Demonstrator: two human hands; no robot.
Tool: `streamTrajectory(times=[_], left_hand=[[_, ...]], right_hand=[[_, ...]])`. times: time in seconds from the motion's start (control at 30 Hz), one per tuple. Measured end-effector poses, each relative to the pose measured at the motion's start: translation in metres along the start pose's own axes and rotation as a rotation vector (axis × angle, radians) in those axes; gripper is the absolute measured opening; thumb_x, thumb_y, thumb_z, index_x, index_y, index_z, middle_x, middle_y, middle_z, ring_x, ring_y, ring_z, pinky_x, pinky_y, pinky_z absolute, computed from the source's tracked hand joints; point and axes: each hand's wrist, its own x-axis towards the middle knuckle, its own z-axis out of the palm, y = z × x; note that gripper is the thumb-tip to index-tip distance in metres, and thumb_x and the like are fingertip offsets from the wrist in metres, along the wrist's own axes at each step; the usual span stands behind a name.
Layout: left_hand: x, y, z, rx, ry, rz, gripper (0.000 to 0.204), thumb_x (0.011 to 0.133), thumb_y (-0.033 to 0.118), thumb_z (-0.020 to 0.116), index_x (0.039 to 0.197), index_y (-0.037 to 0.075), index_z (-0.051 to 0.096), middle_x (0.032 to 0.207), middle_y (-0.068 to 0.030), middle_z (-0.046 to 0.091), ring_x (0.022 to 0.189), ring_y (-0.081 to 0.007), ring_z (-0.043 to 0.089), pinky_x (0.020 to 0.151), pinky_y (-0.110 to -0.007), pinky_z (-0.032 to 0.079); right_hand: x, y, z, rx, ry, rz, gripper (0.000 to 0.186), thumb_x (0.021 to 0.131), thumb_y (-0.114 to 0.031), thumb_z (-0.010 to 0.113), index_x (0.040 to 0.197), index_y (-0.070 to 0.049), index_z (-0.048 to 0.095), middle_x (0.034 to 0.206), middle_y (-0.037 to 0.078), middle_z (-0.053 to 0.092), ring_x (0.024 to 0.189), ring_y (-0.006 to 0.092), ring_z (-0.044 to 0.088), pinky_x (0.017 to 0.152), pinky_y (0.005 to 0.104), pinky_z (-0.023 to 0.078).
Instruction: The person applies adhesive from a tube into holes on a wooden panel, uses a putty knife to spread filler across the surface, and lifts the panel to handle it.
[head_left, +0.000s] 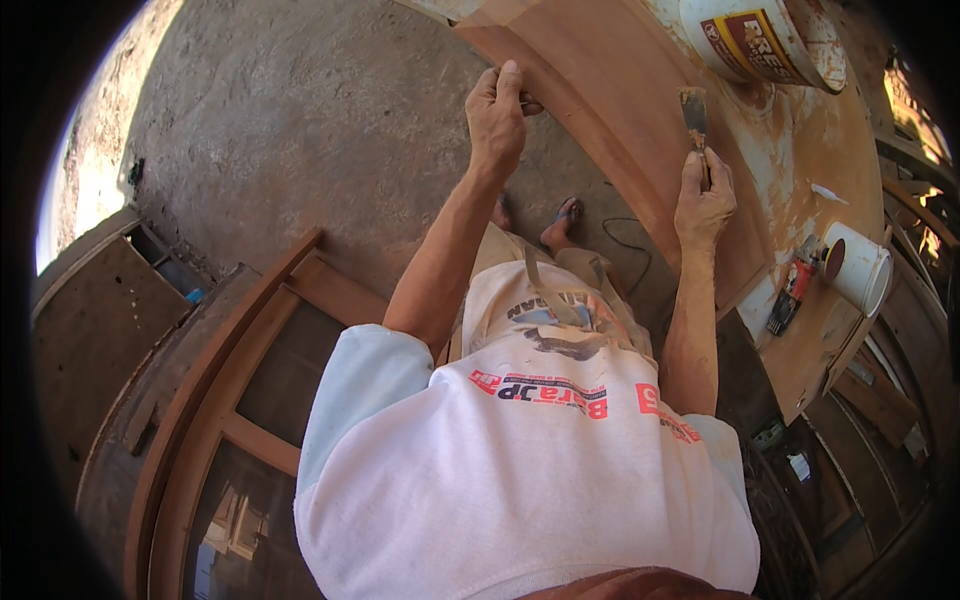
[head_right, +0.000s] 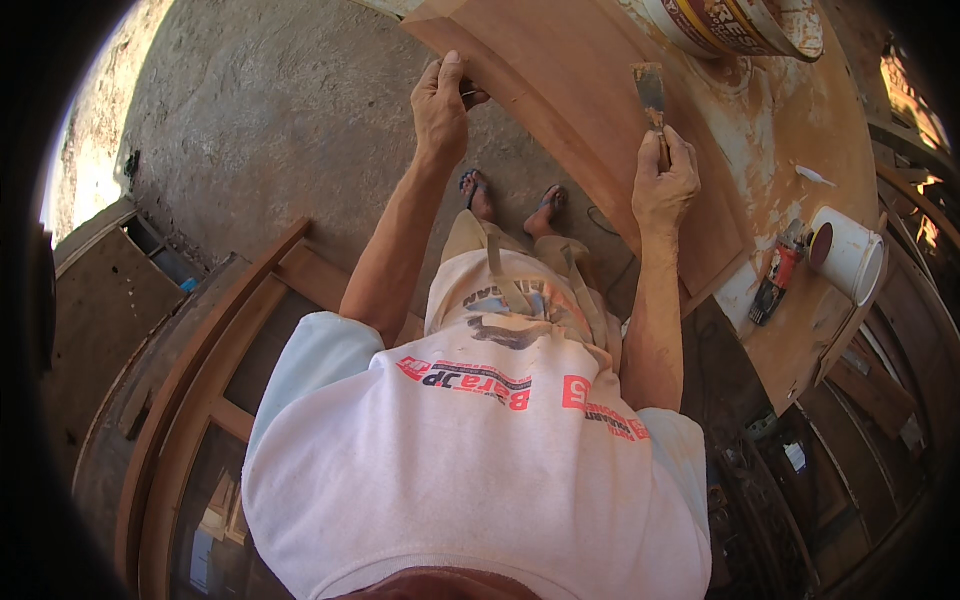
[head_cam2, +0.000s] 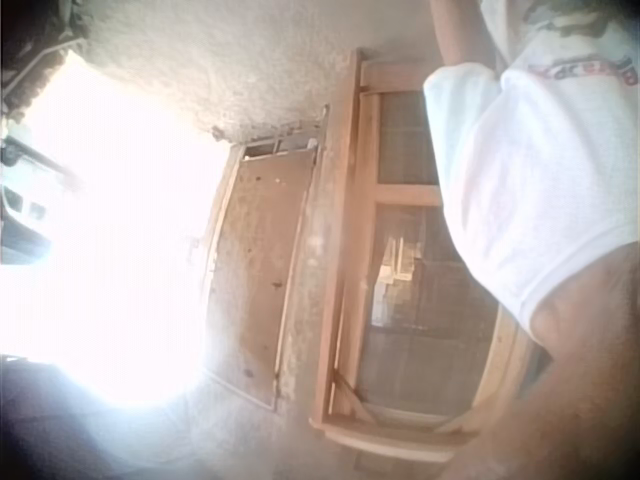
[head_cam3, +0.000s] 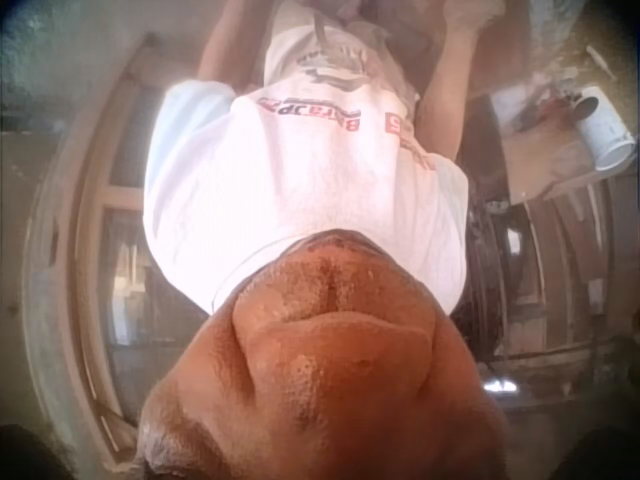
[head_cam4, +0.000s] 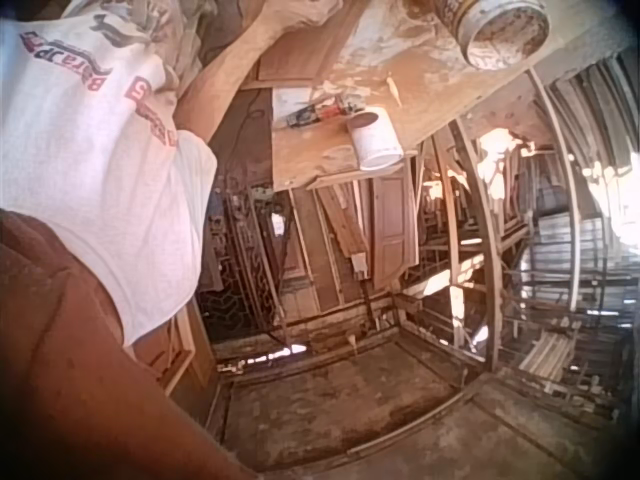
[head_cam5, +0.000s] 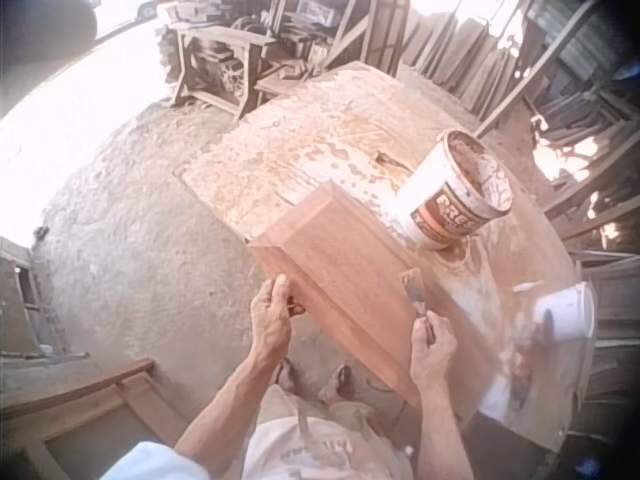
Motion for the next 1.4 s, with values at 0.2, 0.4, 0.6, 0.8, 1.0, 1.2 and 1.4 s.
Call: streamTrajectory(times=[0.2, 0.4, 0.6, 0.8, 1.0, 1.2, 1.4], left_hand=[[0.0, 0.0, 0.007, 0.097, 0.002, 0.086, 0.032, 0.106, 0.031, 0.058, 0.105, 0.0, 0.065, 0.09, -0.0036, 0.062, 0.078, -0.01, 0.061, 0.071, -0.027, 0.058], [-0.001, -0.003, 0.007, -0.03, -0.003, 0.0, 0.034, 0.106, 0.032, 0.058, 0.108, -0.001, 0.065, 0.094, -0.0054, 0.066, 0.081, -0.0099, 0.063, 0.073, -0.028, 0.058], [-0.002, 0.001, 0.007, 0.118, 0.011, -0.003, 0.033, 0.106, 0.031, 0.058, 0.108, -0.001, 0.065, 0.095, -0.0061, 0.067, 0.081, -0.0102, 0.063, 0.071, -0.027, 0.055], [-0.005, -0.001, 0.007, 0.162, 0.068, 0.002, 0.029, 0.106, 0.028, 0.06, 0.109, -0.001, 0.065, 0.094, -0.0036, 0.067, 0.08, -0.0092, 0.06, 0.069, -0.027, 0.052], [0.0, -0.002, 0.014, 0.191, 0.139, 0.019, 0.026, 0.104, 0.026, 0.063, 0.096, 0.001, 0.062, 0.081, 0.0016, 0.06, 0.07, -0.005, 0.052, 0.061, -0.024, 0.045], [0.003, -0.008, 0.01, 0.214, 0.136, 0.139, 0.025, 0.104, 0.025, 0.063, 0.097, 0.001, 0.064, 0.084, 0.0013, 0.063, 0.074, -0.0048, 0.053, 0.065, -0.024, 0.047], [0.005, -0.019, 0.002, 0.254, 0.115, 0.172, 0.03, 0.105, 0.028, 0.06, 0.113, 0.0, 0.064, 0.098, -0.0038, 0.067, 0.09, -0.011, 0.064, 0.081, -0.031, 0.056]], right_hand=[[0.001, 0.003, 0.001, 0.012, 0.004, -0.015, 0.029, 0.097, -0.018, 0.067, 0.113, 0.006, 0.068, 0.097, 0.015, 0.069, 0.088, 0.0292, 0.068, 0.077, 0.0394, 0.055], [0.001, -0.001, 0.003, 0.038, -0.003, 0.065, 0.027, 0.097, -0.016, 0.066, 0.113, 0.006, 0.068, 0.098, 0.015, 0.068, 0.089, 0.0277, 0.068, 0.076, 0.0382, 0.055], [0.0, 0.0, 0.004, -0.071, -0.005, 0.037, 0.028, 0.098, -0.015, 0.065, 0.115, 0.007, 0.067, 0.099, 0.015, 0.067, 0.089, 0.0292, 0.067, 0.077, 0.0386, 0.054], [0.003, -0.008, 0.001, -0.111, -0.051, 0.081, 0.027, 0.098, -0.014, 0.063, 0.116, 0.007, 0.065, 0.098, 0.017, 0.066, 0.087, 0.0317, 0.065, 0.076, 0.0408, 0.052], [-0.001, -0.005, -0.004, -0.119, -0.095, 0.115, 0.027, 0.098, -0.013, 0.063, 0.117, 0.007, 0.065, 0.098, 0.016, 0.066, 0.088, 0.0302, 0.064, 0.078, 0.0402, 0.052], [0.005, -0.002, 0.001, -0.106, -0.1, 0.11, 0.028, 0.097, -0.012, 0.066, 0.118, 0.006, 0.065, 0.097, 0.014, 0.066, 0.086, 0.0255, 0.065, 0.075, 0.0364, 0.052], [0.006, -0.002, -0.005, 0.007, -0.114, 0.147, 0.027, 0.097, -0.014, 0.067, 0.117, 0.005, 0.067, 0.097, 0.012, 0.067, 0.086, 0.0217, 0.065, 0.073, 0.0336, 0.052]])
